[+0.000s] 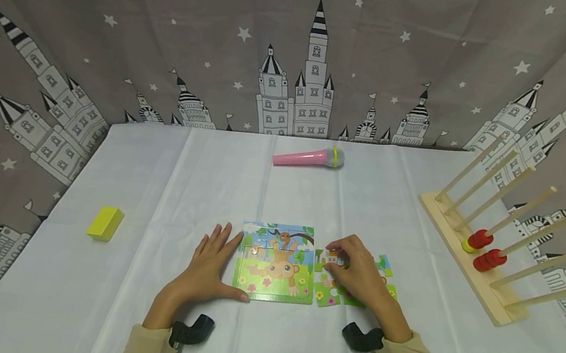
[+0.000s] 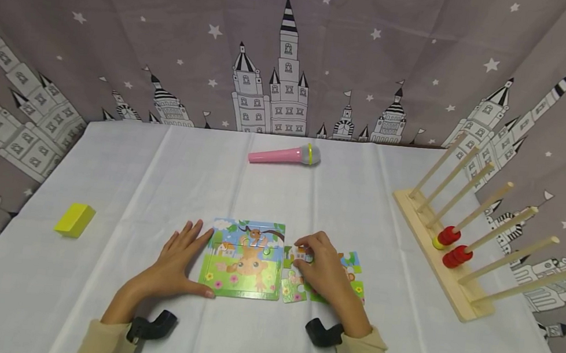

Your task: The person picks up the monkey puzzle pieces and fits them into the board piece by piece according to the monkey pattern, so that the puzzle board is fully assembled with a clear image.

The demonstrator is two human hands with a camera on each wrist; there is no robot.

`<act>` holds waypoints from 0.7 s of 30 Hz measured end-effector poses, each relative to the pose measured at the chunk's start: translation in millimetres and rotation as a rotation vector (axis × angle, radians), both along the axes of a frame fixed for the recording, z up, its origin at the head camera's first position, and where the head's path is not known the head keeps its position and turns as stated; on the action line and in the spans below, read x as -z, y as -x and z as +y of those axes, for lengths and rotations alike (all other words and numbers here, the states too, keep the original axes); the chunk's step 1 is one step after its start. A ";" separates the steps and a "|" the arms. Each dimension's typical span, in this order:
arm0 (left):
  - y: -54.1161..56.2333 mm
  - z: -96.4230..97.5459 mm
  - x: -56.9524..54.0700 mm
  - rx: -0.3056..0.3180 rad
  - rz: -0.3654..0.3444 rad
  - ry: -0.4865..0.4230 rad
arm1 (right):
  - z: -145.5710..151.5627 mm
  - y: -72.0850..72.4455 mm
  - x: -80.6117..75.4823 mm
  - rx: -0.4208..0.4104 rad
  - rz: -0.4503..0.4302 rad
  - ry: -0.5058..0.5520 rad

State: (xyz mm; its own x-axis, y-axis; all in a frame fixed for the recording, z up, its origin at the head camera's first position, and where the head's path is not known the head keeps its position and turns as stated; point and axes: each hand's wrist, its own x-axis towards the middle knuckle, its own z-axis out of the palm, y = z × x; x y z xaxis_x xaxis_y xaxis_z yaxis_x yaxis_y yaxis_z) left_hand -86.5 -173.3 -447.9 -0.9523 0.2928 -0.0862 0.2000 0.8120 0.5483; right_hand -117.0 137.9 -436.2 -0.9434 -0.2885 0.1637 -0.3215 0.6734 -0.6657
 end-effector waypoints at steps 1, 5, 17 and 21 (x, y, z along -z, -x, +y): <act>0.0 0.0 0.1 0.000 0.000 -0.001 | 0.1 -0.2 0.0 -0.008 0.000 0.012; 0.4 0.2 0.2 0.001 0.006 0.004 | 0.3 -0.7 -1.5 -0.024 -0.018 0.047; 0.1 0.2 -2.2 0.005 0.006 0.003 | 1.0 -0.5 -0.9 -0.045 -0.050 0.069; 0.1 0.0 -2.0 0.003 0.003 0.005 | 1.4 -0.1 -0.2 -0.046 -0.046 0.069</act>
State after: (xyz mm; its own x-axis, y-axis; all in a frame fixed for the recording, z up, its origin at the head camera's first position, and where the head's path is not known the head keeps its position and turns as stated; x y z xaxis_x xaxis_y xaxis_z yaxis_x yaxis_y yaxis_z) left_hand -86.6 -173.3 -446.0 -0.9515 0.2957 -0.0849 0.2044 0.8139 0.5438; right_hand -116.9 139.3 -436.0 -0.9362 -0.3214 0.1420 -0.3195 0.6103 -0.7249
